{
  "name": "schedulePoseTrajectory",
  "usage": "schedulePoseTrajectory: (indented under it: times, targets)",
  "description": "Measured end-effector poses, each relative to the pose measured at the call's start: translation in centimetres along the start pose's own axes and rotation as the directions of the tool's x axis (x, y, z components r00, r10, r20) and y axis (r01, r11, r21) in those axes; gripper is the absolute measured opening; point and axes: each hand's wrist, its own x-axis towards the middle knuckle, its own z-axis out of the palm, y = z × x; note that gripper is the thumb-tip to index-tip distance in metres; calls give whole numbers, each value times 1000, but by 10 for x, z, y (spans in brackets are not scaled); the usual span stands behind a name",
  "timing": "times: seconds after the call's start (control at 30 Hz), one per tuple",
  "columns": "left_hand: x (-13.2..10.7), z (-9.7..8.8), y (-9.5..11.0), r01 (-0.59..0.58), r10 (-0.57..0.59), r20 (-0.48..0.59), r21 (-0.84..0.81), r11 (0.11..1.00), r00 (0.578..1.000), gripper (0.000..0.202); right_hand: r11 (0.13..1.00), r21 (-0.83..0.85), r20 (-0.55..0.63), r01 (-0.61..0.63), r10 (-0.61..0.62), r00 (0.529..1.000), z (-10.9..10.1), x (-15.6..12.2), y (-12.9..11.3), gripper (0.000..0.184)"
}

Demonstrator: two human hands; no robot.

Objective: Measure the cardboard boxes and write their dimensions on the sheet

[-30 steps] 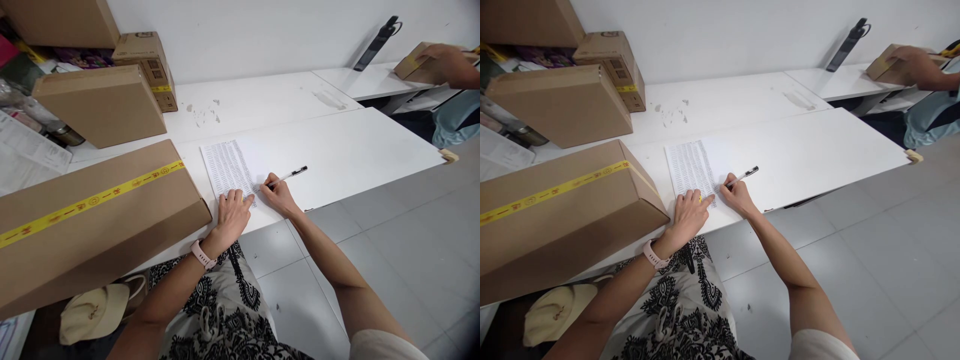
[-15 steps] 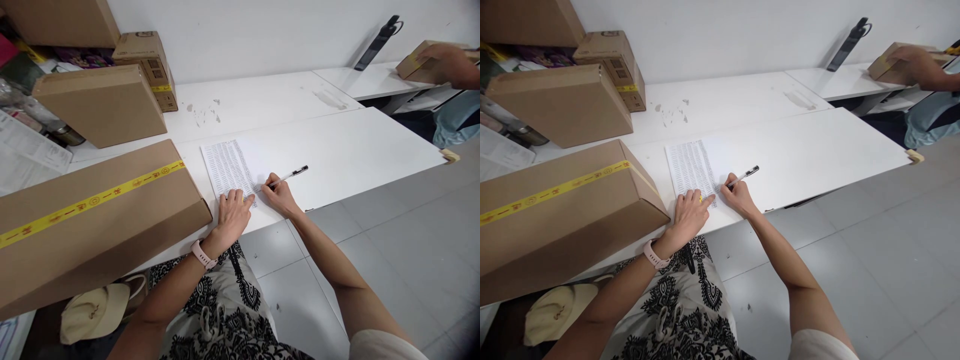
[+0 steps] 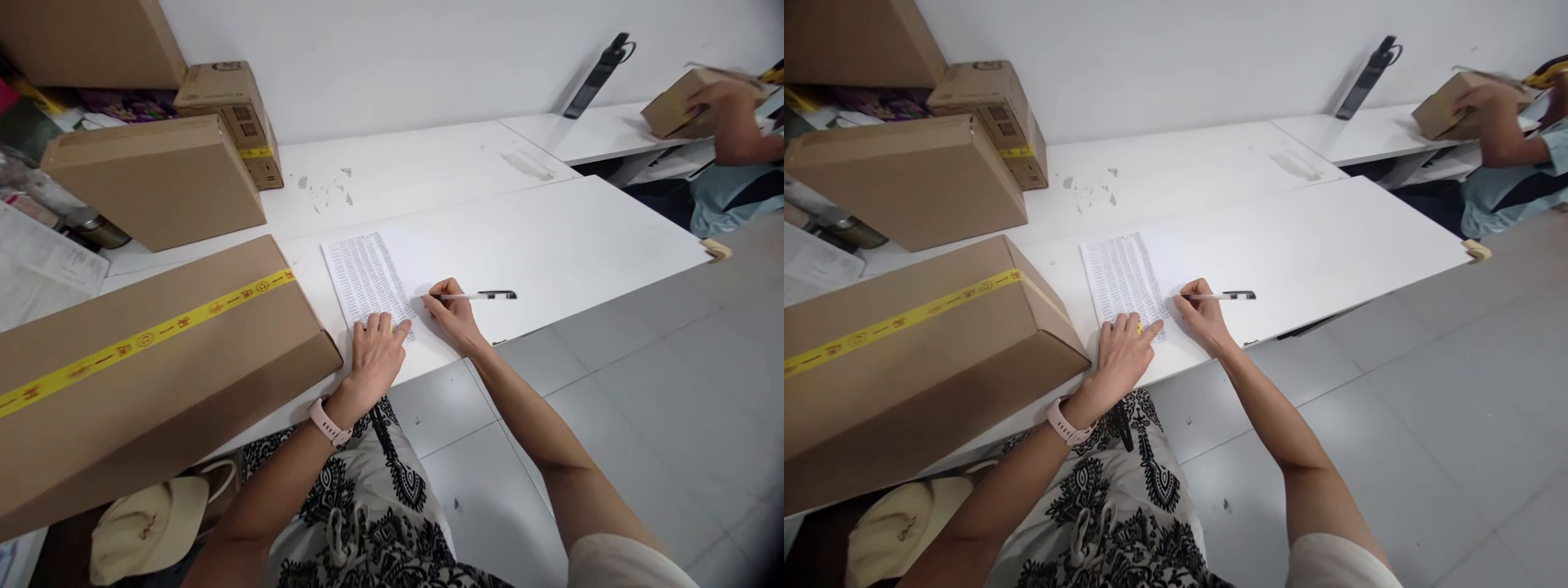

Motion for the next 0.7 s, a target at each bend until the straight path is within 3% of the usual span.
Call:
schedulePoseTrajectory:
  times: [0.17, 0.7]
  targets:
    - [0, -2, -1, -2, 2, 2, -1, 1000, 1000, 49, 997, -80, 27, -17, 19, 999, 0, 0, -4, 26]
    - [0, -4, -1, -4, 5, 10, -11, 1000, 1000, 49, 988, -147, 87, 37, -24, 996, -1, -2, -6, 18]
